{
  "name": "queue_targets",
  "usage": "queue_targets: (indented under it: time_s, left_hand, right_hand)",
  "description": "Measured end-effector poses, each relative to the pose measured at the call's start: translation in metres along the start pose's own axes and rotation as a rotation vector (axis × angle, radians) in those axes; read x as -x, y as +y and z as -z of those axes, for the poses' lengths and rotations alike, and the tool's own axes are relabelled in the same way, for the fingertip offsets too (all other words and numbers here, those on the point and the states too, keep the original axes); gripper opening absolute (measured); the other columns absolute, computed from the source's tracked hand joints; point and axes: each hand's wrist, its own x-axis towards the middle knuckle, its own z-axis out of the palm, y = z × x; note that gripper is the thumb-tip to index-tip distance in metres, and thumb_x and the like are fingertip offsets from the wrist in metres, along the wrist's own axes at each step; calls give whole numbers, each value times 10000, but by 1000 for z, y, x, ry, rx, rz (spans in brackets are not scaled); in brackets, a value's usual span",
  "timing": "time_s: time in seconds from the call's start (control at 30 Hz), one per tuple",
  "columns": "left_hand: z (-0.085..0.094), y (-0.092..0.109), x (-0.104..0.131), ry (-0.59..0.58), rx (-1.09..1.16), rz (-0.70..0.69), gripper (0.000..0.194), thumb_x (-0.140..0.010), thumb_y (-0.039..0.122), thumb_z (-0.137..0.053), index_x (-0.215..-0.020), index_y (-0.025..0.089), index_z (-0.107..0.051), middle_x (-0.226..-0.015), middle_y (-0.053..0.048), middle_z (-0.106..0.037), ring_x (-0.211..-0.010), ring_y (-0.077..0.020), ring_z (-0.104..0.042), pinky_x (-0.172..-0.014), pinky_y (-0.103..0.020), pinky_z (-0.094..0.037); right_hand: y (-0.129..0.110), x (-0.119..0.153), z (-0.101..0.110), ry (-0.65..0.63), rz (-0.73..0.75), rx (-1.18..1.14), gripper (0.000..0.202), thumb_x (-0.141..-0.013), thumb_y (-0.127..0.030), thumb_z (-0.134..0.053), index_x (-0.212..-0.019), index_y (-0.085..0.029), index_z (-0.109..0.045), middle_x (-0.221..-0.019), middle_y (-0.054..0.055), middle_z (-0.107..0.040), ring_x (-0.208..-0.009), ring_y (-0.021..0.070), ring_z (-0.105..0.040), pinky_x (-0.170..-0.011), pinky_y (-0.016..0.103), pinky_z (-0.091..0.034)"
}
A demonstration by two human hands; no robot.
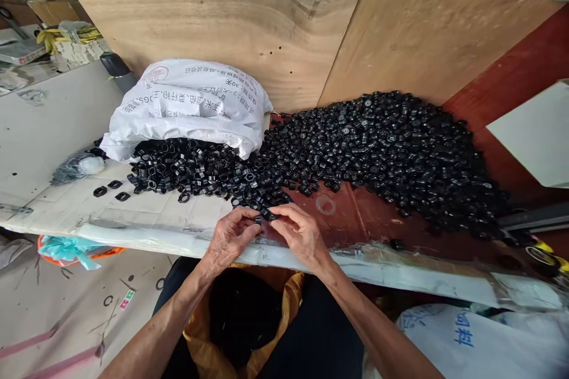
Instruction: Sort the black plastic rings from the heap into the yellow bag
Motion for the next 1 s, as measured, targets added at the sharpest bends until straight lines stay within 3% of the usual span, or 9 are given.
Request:
queue_targets:
  time_s: [0.07, 0.17, 0.27, 0.4, 0.6, 0.83, 1.0]
  left_hand:
    - [1, 2, 1, -20, 132, 57, 276, -889, 340, -746, -1092, 177, -654, -890, -43, -759, -865, -194, -743, -840, -320, -585]
    - [1, 2, 2, 10, 120, 51, 277, -879, 315, -761, -1095, 170, -666, -826, -18, -743, -801, -166, -723, -797, -283, -573]
    - [1, -2, 2, 48, 49, -2, 249, -882, 293, -759, -1086, 167, -695, -879, -26, -749, -800, -155, -712, -771, -264, -569]
    - [1, -8, 4, 8, 28, -37, 246, -928, 299, -718, -1138, 175, -685, -1010, -60, -769, -890, -191, -755, -854, -315, -601]
    - [0, -9, 6, 24, -122, -130, 202, -957, 270, -681, -1142, 190, -693, -1149, -70, -738, -921, -172, -757, -876, -311, -615]
    - [1, -9, 8, 49, -282, -231, 189, -966, 246, -663, -1144, 207, -712, -1160, -70, -735, -1047, -193, -723, -947, -328, -585]
    - [-5, -5, 11, 73, -166, -120, 199, -941, 301, -705, -1100, 185, -735, -1066, -78, -751, -944, -196, -730, -884, -323, -580]
  right_hand:
    - [-4, 0, -7, -30, -9, -51, 223, -942, -244, -627, -1115, -243, -767, -1121, 73, -733, -928, 195, -730, -765, 283, -612]
    - [-5, -1, -15, 1, -70, -82, 213, -894, -262, -683, -1091, -232, -757, -1036, 63, -748, -861, 194, -733, -753, 292, -620]
    - [-4, -1, -19, 13, -155, -111, 176, -863, -301, -728, -1020, -221, -739, -948, 48, -757, -796, 196, -743, -718, 291, -622]
    - [-2, 1, -21, -6, -214, -171, 180, -892, -357, -703, -1001, -215, -722, -887, 37, -750, -704, 191, -750, -667, 289, -627]
    - [3, 3, -22, -33, -95, -44, 172, -958, -340, -629, -1021, -208, -720, -941, 53, -722, -678, 171, -723, -647, 279, -602]
    - [5, 2, -20, -64, 45, 198, 189, -1023, -302, -538, -993, -211, -701, -790, 37, -698, -627, 168, -659, -652, 281, -558]
    - [7, 4, -19, -39, 129, 142, 132, -1014, -253, -582, -1013, -229, -711, -925, 56, -719, -786, 191, -708, -720, 285, -573]
